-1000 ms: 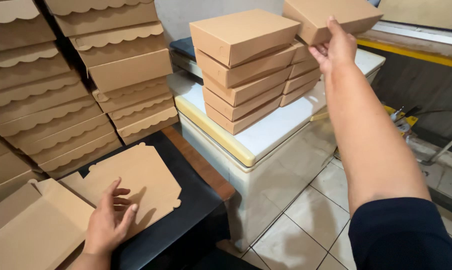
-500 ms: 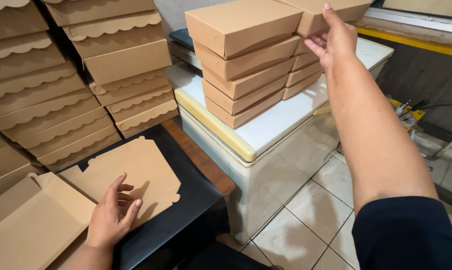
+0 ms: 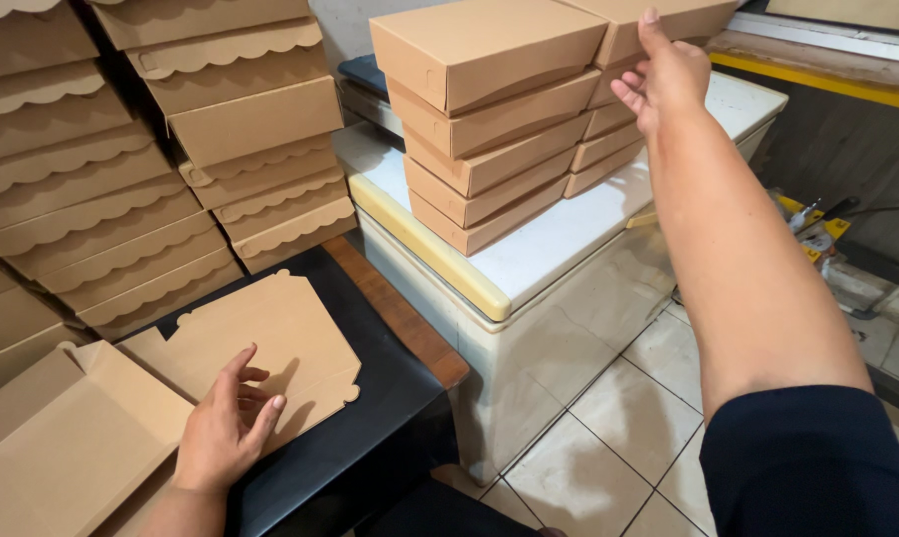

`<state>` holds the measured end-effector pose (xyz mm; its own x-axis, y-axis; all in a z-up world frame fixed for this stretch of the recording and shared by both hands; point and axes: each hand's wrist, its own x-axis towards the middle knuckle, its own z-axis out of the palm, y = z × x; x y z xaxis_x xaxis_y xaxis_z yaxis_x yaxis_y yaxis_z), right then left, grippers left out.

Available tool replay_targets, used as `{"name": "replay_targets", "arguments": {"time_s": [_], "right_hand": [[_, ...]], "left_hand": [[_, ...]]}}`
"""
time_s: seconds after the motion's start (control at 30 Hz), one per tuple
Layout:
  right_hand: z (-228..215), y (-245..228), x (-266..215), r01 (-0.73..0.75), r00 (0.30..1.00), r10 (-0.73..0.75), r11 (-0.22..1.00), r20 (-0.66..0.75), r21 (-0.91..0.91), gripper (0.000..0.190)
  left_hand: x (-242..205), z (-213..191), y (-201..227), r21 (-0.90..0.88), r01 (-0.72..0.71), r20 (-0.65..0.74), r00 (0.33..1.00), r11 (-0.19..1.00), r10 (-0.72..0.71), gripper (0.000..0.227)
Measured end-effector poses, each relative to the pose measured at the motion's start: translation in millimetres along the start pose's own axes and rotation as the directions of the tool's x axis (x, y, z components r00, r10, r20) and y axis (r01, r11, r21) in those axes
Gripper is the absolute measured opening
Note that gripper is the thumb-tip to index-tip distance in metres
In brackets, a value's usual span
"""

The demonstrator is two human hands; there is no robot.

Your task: The person assembles flat cardboard boxes by folding the sides and interlocking the tabs to form a three-dimensional container. They repeat this process for multiple units, stacking the finished boxes on a nearby surface.

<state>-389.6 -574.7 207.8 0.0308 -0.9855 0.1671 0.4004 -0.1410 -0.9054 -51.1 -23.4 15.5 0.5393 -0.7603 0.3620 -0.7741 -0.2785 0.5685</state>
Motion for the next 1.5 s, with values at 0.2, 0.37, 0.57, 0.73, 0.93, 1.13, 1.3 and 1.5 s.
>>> {"name": "replay_targets", "arguments": {"time_s": [0.2, 0.37, 0.57, 0.73, 0.93, 1.13, 1.3, 1.5], "right_hand": [[-1.1, -1.3, 0.5, -0.026, 1.0, 0.026, 1.0, 0.013, -0.005, 0.057], [-10.6, 14.9, 13.3, 0.037, 0.999, -0.036, 0.998, -0.016, 0.058, 0.059], [-29.5, 45.5, -13.9, 0.427, 0.902, -0.427, 0.868, -0.058, 0.254, 0.049], [17.1, 88.9, -192.5, 0.253, 0.804, -0.4, 0.9, 0.441, 0.355, 0.014], [99.3, 147.8, -342.9, 0.14, 0.483, 0.014, 0.986, 0.876, -0.093, 0.014], [174.8, 209.2, -397.1, 0.175, 0.227, 0.347, 0.905, 0.91, -0.388, 0.023], [253.2, 264.9, -436.4, -0.078, 0.181, 0.48, 0.877, 0.858, -0.474, 0.03], [324.9, 334.9, -462.0, -0.048, 0.184, 0.47, 0.881, 0.863, -0.47, 0.023]], "left_hand": [[-0.5, 0.8, -4.4, 0.009, -0.027, -0.001, 1.0, 1.0, 0.027, 0.073], [1.0, 1.1, -3.3, -0.017, -0.035, 0.006, 0.999, 0.999, 0.035, 0.074], [-2.7, -0.5, -8.8, 0.046, -0.129, -0.019, 0.991, 0.991, 0.13, 0.073], [-9.2, -6.3, -2.3, 0.096, -0.296, 0.031, 0.955, 0.95, 0.294, 0.056], [-7.4, -42.5, -6.1, 0.204, -0.256, -0.334, 0.889, 0.945, 0.313, 0.022], [11.7, -115.8, -62.7, 0.027, 0.202, -0.585, 0.797, 0.979, -0.149, 0.026], [13.9, -109.4, -105.2, -0.035, 0.23, -0.671, 0.716, 0.973, -0.194, 0.018], [-2.4, -77.5, -91.7, 0.224, -0.031, -0.598, 0.785, 0.974, 0.162, 0.019]]}}
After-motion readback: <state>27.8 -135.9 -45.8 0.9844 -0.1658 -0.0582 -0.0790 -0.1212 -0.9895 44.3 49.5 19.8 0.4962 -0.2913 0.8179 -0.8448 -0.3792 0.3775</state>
